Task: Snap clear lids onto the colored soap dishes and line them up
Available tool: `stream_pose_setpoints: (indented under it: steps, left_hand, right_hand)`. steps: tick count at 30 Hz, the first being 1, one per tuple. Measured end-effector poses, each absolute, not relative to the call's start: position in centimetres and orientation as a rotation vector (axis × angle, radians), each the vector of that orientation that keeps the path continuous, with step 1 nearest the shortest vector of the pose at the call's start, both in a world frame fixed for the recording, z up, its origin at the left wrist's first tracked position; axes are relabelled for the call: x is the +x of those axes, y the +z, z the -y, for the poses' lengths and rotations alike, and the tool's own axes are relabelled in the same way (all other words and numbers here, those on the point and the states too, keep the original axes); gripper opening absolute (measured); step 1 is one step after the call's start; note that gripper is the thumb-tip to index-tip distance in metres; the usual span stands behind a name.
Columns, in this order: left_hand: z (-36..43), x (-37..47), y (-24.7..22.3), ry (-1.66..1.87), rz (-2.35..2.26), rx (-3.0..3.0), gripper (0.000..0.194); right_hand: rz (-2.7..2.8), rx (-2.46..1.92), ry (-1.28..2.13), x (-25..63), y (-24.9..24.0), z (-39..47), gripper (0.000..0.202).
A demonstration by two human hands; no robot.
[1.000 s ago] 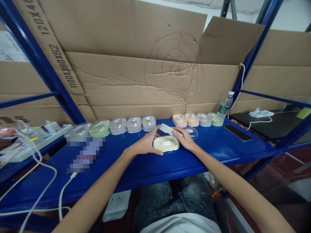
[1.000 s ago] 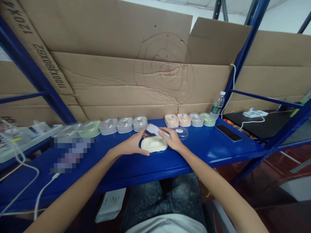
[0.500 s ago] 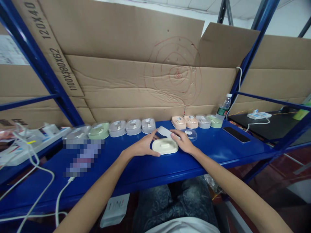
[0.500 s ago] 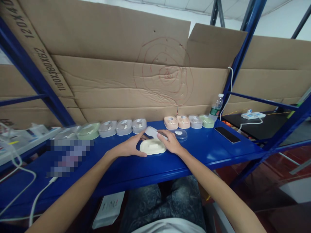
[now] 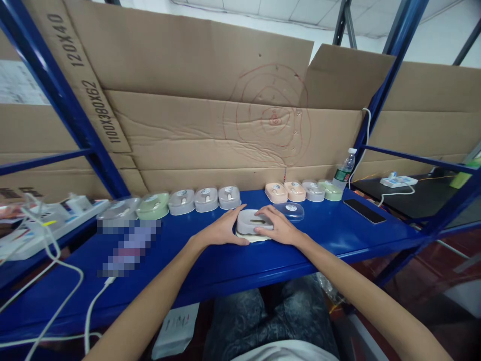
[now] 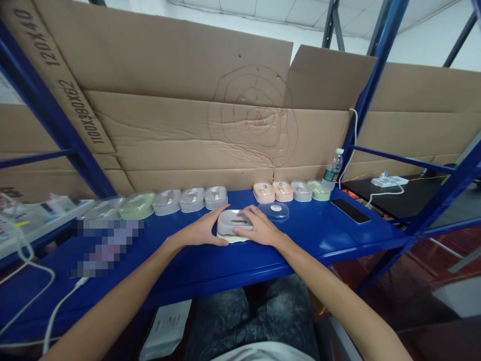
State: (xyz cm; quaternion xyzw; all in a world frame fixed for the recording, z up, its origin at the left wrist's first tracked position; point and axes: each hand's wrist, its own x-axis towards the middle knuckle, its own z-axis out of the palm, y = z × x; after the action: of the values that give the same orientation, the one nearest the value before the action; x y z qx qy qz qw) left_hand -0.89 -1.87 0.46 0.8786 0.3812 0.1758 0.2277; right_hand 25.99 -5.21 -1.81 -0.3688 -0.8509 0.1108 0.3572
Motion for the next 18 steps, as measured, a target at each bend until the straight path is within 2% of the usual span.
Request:
stream_pose_setpoints:
  steps: [7,10,14,18]
  left_hand:
    - [1.82,-0.85,0.87,0.592,-0.901,2.411,0.122]
    - [1.86,-0.89,1.09,0.618,-0.823,2.407,0.117]
    - [1.78,-1.06,1.04,0.614,-0.837,2.427,0.123]
    - [1.48,-1.32,0.71,0.573,-0.902,2.432,0.132]
  right_hand:
    - [2.038,-0.898,0.235,26.03,-1.80,4.88,0.046]
    - [1.928,-0.885,0.207,26.09,-1.91,4.61,0.053]
    - [1.841,-0.938,0.219,26.15,-2.10,4.54,0.068]
    - [1.880,-0.915,0.236,26.19,-2.15,4.74,0.071]
